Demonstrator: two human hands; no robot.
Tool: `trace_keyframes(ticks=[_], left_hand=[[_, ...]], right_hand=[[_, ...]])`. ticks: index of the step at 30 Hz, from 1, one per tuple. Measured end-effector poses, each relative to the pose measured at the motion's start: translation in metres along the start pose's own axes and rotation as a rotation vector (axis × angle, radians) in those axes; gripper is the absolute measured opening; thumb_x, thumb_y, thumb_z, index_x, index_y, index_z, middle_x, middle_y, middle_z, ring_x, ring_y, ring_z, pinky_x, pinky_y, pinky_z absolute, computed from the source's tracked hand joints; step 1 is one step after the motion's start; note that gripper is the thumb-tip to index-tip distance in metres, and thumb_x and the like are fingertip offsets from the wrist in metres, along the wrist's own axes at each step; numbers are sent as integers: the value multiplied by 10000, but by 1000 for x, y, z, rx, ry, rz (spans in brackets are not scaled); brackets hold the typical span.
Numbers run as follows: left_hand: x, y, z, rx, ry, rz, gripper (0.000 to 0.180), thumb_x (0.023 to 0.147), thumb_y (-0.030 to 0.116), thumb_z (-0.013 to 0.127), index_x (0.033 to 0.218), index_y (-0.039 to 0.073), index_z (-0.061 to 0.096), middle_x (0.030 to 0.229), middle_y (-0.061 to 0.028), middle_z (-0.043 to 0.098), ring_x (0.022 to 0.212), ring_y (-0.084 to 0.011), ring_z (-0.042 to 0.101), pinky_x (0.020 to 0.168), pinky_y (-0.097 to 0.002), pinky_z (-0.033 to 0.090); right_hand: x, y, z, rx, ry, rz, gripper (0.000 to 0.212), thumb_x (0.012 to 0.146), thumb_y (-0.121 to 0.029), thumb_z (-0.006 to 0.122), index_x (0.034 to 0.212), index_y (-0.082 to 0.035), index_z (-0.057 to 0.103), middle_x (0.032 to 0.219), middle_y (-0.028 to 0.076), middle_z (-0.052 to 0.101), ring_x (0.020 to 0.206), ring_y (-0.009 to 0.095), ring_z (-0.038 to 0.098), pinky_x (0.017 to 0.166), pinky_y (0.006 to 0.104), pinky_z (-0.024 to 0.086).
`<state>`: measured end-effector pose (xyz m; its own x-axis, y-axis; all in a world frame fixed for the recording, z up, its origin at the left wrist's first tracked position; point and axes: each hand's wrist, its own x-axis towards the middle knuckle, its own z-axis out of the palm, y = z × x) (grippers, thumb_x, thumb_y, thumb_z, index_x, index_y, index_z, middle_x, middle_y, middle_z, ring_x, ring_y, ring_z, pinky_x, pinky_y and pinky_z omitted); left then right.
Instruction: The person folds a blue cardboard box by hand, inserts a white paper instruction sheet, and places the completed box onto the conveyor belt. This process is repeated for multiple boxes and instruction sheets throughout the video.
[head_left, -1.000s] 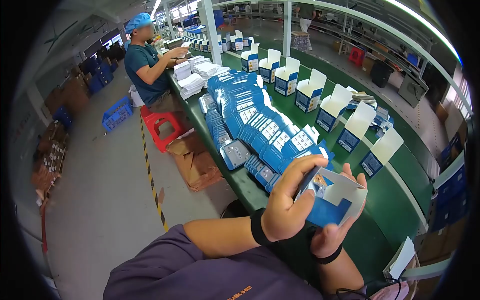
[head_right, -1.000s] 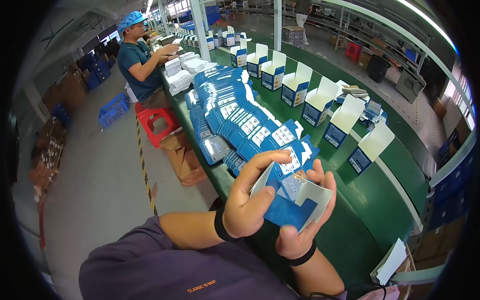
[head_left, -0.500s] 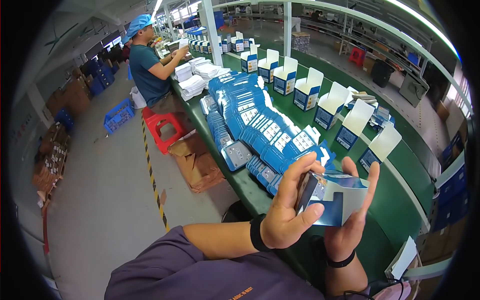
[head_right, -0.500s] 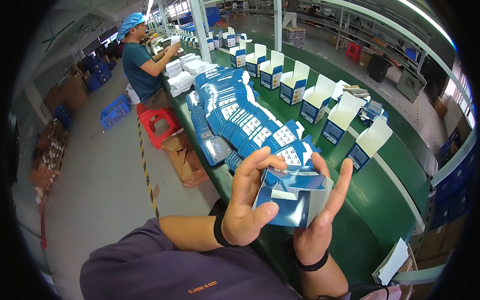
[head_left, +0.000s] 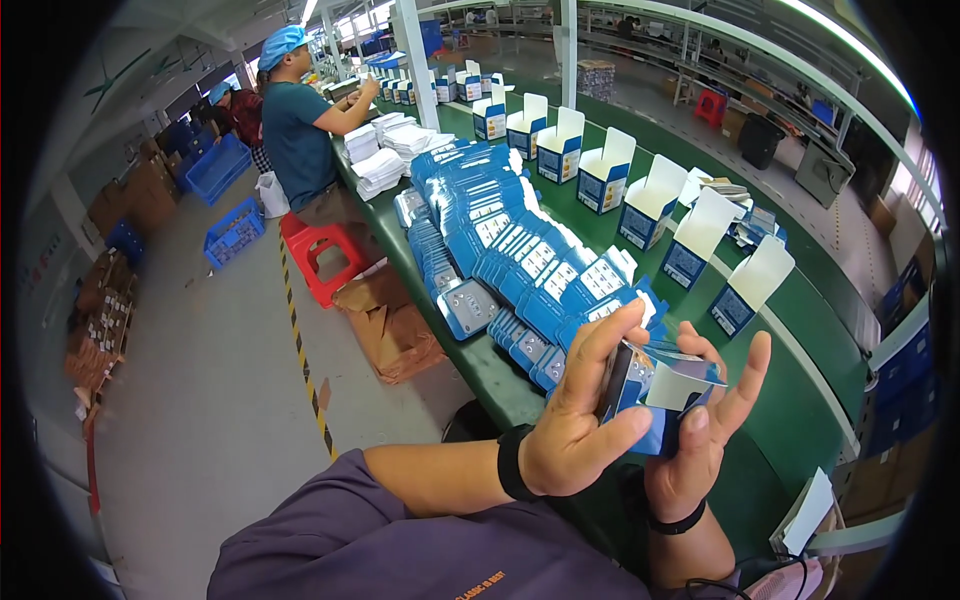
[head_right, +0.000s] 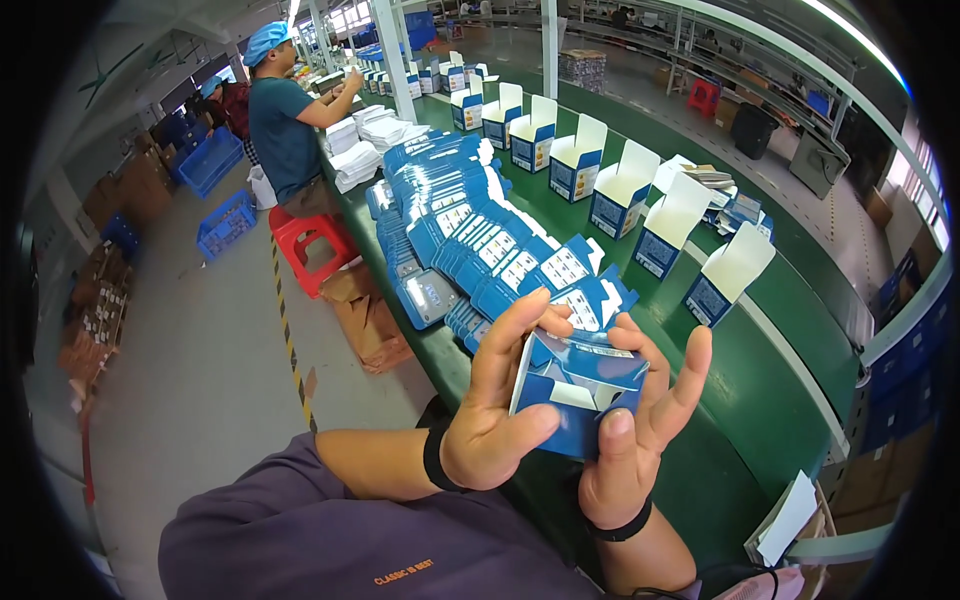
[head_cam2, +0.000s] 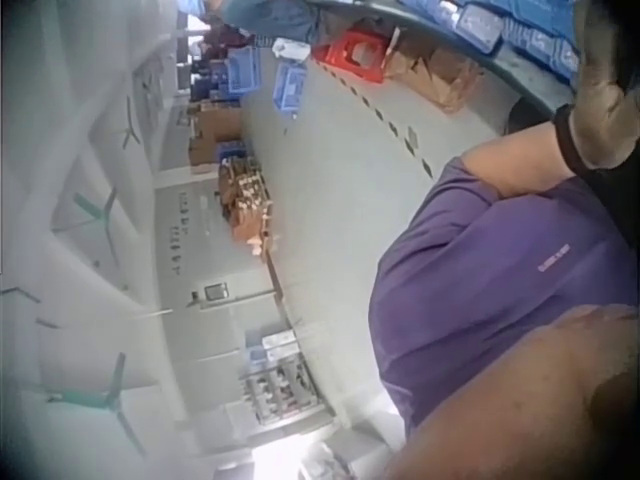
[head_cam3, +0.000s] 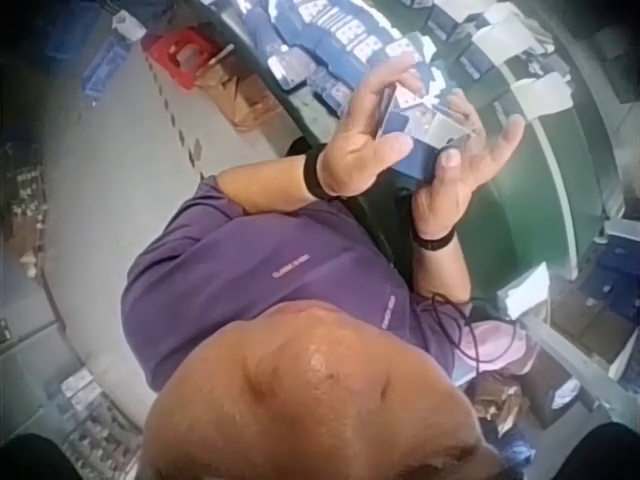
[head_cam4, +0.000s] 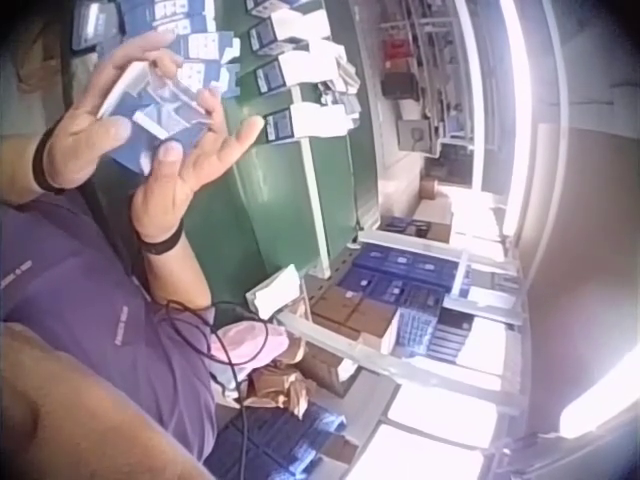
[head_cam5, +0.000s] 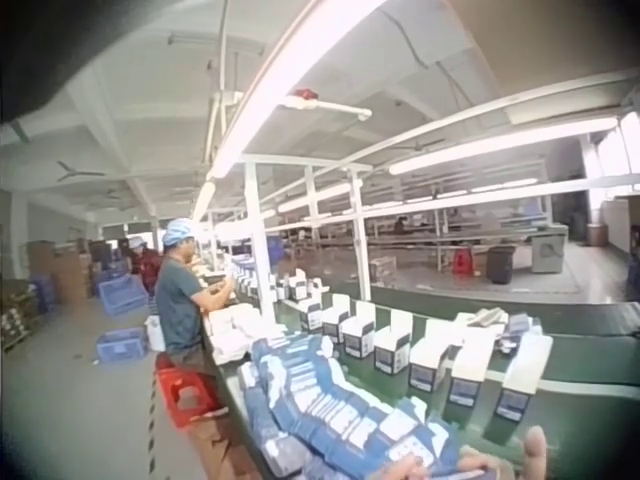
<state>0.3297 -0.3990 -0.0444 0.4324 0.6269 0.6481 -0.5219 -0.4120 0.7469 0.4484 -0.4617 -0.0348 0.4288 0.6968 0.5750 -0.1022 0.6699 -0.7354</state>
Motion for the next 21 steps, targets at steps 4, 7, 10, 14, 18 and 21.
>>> trace_keyframes(ticks=[4, 7, 10, 14, 18, 21], left_hand=[[7, -2, -6, -188, -54, 73, 773, 985, 128, 590, 1626, 12, 173, 1475, -128, 425, 1428, -235, 370, 1214, -418, 240], [7, 4, 0, -108, 0, -46, 667, 978, 121, 579, 1574, 21, 298, 1465, -135, 429, 1413, -251, 389, 1204, -419, 260], [7, -3, -2, -13, 30, -66, 536, 968, 93, 572, 1481, 36, 428, 1457, -146, 434, 1401, -271, 402, 1196, -425, 276], [1, -4, -9, 114, 31, 34, 344, 939, 5, 569, 1277, 66, 587, 1435, -161, 458, 1387, -309, 424, 1185, -447, 305], [3, 3, -10, 209, 24, 137, 293, 896, -82, 580, 1133, 79, 637, 1387, -163, 512, 1370, -345, 462, 1163, -474, 346], [6, -4, -1, 289, 28, 211, 308, 868, -105, 598, 1115, 74, 642, 1351, -162, 548, 1365, -358, 482, 1152, -489, 362]], right_hand=[[-2, 0, -2, -70, 18, 22, 870, 1004, -236, 556, 1669, -130, 6, 1426, 221, 497, 1390, 316, 447, 1193, 459, 297], [-3, 3, -2, -85, 16, -5, 763, 998, -196, 542, 1639, -97, 140, 1409, 219, 508, 1393, 324, 446, 1190, 464, 301], [-1, 9, -10, -128, -29, -48, 572, 995, -167, 537, 1519, -78, 325, 1391, 214, 515, 1398, 338, 438, 1184, 474, 301], [-2, 10, -14, -168, -108, -91, 216, 982, -123, 549, 1192, -75, 571, 1372, 205, 522, 1404, 363, 431, 1171, 492, 305], [-4, 6, -10, -154, -64, -67, 44, 938, -40, 570, 937, -83, 581, 1366, 201, 533, 1403, 371, 451, 1160, 494, 329], [-11, 3, -8, -282, 9, -61, 109, 898, 23, 585, 895, -84, 567, 1364, 197, 539, 1404, 374, 460, 1152, 497, 344]])
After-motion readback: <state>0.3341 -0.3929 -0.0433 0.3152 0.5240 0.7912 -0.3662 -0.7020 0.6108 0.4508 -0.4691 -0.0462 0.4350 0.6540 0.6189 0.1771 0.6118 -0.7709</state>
